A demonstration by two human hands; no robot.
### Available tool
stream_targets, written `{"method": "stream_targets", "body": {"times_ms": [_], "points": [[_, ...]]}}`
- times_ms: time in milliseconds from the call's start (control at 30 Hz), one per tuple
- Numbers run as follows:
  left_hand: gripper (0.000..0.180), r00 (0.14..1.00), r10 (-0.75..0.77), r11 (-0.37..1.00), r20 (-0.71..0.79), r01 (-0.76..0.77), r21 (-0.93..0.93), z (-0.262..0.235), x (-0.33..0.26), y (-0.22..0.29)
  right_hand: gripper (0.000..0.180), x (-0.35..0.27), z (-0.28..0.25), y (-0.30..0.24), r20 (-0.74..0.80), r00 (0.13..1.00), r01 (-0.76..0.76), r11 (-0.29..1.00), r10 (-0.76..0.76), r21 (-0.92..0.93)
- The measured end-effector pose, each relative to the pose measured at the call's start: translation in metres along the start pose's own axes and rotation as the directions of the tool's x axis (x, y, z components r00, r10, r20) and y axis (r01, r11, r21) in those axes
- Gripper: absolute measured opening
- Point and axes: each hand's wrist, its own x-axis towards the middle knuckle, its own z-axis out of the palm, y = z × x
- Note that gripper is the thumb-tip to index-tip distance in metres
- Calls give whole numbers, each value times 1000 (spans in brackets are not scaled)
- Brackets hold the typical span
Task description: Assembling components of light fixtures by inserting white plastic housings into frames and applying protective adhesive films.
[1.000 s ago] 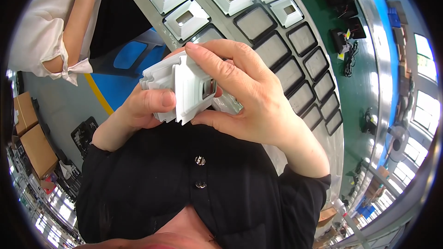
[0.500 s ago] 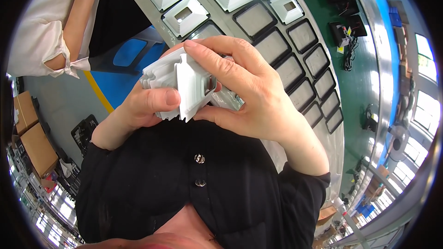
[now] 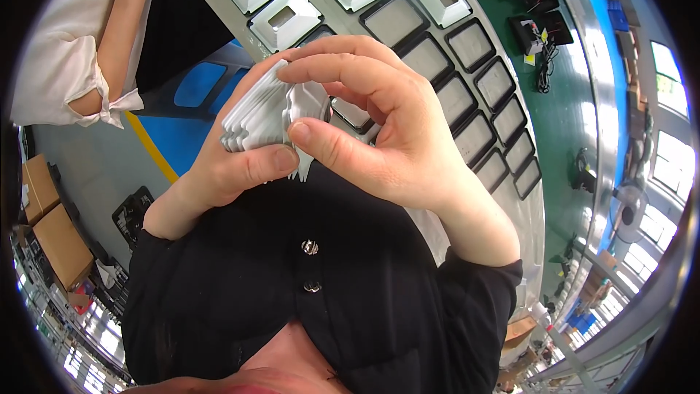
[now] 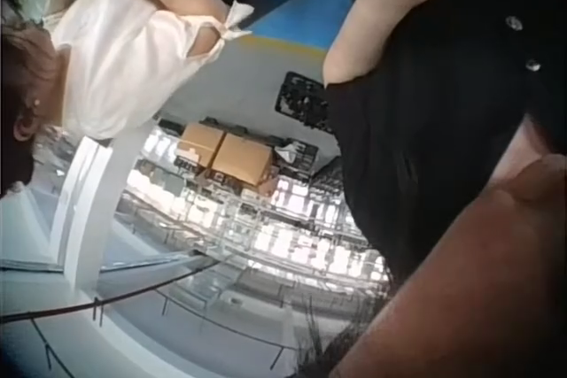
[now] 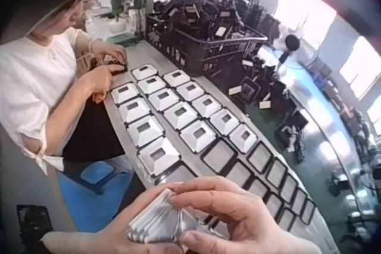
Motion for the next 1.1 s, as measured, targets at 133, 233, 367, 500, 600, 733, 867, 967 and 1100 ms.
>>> {"method": "stream_targets", "body": {"times_ms": [133, 233, 367, 500, 600, 733, 867, 967, 1100], "points": [[77, 1000, -19, 999, 2, 19, -44, 0, -1, -2, 41, 1, 2, 2, 14, 1000, 20, 1000, -20, 6], [74, 1000, 26, 999, 7, -26, 24, -3, -2, -8, 39, -1, 5, 7, 17, 999, 51, 999, -51, -12], [71, 998, 56, 997, -26, -55, 45, -2, -6, -17, 32, -5, 15, 12, -85, 989, 120, 993, -120, -7], [70, 992, 109, 986, -67, -99, 130, 2, -14, -25, 38, -13, 26, 9, -87, 981, 147, 956, -174, -256], [70, 973, 215, 957, -86, -192, 218, 3, -17, -34, 43, -19, 32, 14, -37, 977, 186, 928, -209, -323], [70, 982, 165, 971, -87, -147, 188, 15, -13, -35, 39, -26, 29, 22, -70, 943, 286, 901, -325, -327], [70, 968, 223, 945, -115, -186, 268, 17, -14, -40, 33, -26, 23, 31, -103, 899, 359, 852, -425, -382], [70, 973, 186, 978, -137, -170, 121, 24, -8, -46, 40, -33, 19, 39, -148, 919, 331, 918, -367, -221], [74, 996, 89, 967, -27, -93, -237, 20, -5, -53, 69, -50, -1, 39, -213, 916, 317, 939, -339, -131]]}}
